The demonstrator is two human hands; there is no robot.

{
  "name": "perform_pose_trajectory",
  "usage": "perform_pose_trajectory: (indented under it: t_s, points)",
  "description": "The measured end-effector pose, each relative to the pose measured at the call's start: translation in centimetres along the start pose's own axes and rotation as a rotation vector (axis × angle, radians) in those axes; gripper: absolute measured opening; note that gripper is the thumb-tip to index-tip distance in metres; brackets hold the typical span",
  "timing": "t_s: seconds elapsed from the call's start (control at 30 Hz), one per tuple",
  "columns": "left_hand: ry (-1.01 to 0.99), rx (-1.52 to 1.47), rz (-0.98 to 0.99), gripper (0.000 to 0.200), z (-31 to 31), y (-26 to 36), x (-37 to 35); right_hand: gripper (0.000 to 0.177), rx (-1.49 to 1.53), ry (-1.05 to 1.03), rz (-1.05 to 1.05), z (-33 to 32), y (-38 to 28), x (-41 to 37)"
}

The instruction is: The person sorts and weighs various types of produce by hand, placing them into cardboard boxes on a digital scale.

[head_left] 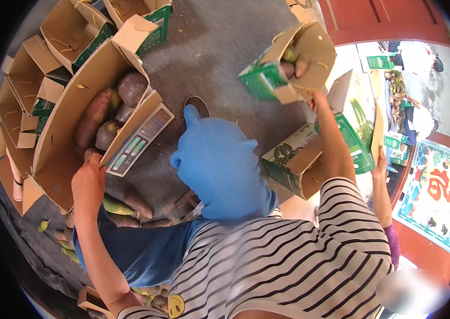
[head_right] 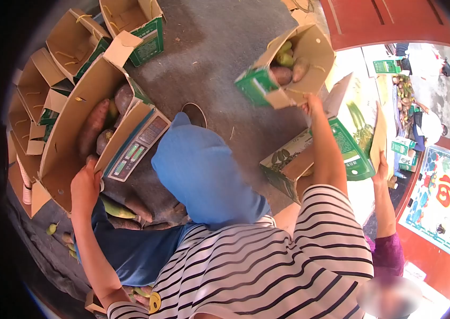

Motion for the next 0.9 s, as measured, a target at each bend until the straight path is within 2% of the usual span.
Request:
perform_pose_trajectory:
  t_s: [0.03, 0.2, 0.3, 0.37, 0.43, 0.47, 0.5, 0.53, 0.57, 0.6, 0.63, 0.7, 0.73, 0.77, 0.8, 0.87, 0.9]
  points:
    - [0.001, 0.004, 0.006, 0.015, 0.1, 0.0, -0.1, 0.019, 0.024, -0.004, -0.059, -0.7, 2.4, -0.4]
    - [-0.028, -0.037, -0.002, 0.018, 0.2, 0.0, -0.2, 0.022, -0.124, 0.131, -0.019, -2.8, 10.0, -6.4]
    - [-0.023, 0.038, 0.001, 0.018, 0.1, 0.1, -0.2, 0.023, -0.138, 0.082, -0.056, -2.5, 11.3, -9.5]
    - [0.000, 0.007, 0.010, 0.019, 0.2, -0.2, -0.2, 0.026, -0.266, -0.125, -0.036, -1.5, 10.3, -16.6]
    - [0.002, -0.022, 0.007, 0.021, 0.6, -0.3, -0.2, 0.029, -0.685, -0.139, -0.492, -1.5, 5.8, -28.6]
    - [-0.005, -0.028, 0.002, 0.022, 0.5, -0.3, -0.2, 0.026, -0.611, -0.033, -0.709, -3.9, 4.1, -30.5]
    - [-0.012, -0.030, -0.002, 0.023, 0.4, -0.4, -0.2, 0.030, -0.683, 0.302, -0.834, -8.3, 2.5, -31.0]
    - [-0.020, -0.023, -0.003, 0.024, 0.4, -0.5, -0.3, 0.032, -0.250, 0.409, -0.891, -12.9, 0.6, -30.9]
    - [-0.025, -0.014, -0.005, 0.026, 0.5, -0.7, -0.3, 0.039, -0.501, 0.923, -1.242, -16.4, -2.0, -33.9]
    - [-0.025, -0.008, -0.011, 0.027, 0.6, -0.9, -0.2, 0.050, -0.768, 1.333, -0.971, -22.1, -2.2, -32.1]
    - [-0.023, -0.010, 0.013, 0.028, 0.7, -0.9, -0.1, 0.066, -0.922, 1.525, -0.681, -25.4, -1.9, -31.6]
    - [-0.007, -0.014, 0.032, 0.029, 1.0, -1.4, -0.3, 0.105, -0.702, 1.151, -0.355, -34.5, 0.2, -24.2]
    - [0.044, -0.006, 0.055, 0.028, 1.4, -1.7, -0.4, 0.116, -0.678, 0.926, -0.149, -38.0, 1.3, -19.4]
    - [0.037, -0.002, 0.041, 0.027, 1.2, -1.6, -0.6, 0.102, -0.520, 0.834, -0.174, -39.7, 2.8, -15.0]
    - [0.029, 0.005, 0.028, 0.026, 0.7, -1.0, -0.5, 0.079, -0.142, 0.448, -0.162, -35.0, 3.3, -17.6]
    - [0.048, 0.018, 0.029, 0.024, 0.6, -0.8, -0.5, 0.049, 0.123, 0.264, -0.204, -28.3, 3.1, -20.4]
    - [0.040, 0.022, 0.019, 0.024, 0.8, -0.8, -0.5, 0.041, 0.115, 0.199, -0.256, -25.9, 2.8, -21.6]
Point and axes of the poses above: each hand's wrist, its own x-axis towards the middle knuckle, its own z-axis out of the palm, y = z × x, the point moved 3 cm from there along x, towards the middle knuckle, and after that the axes turned 14 degrees about z, right-handed, at the moved point
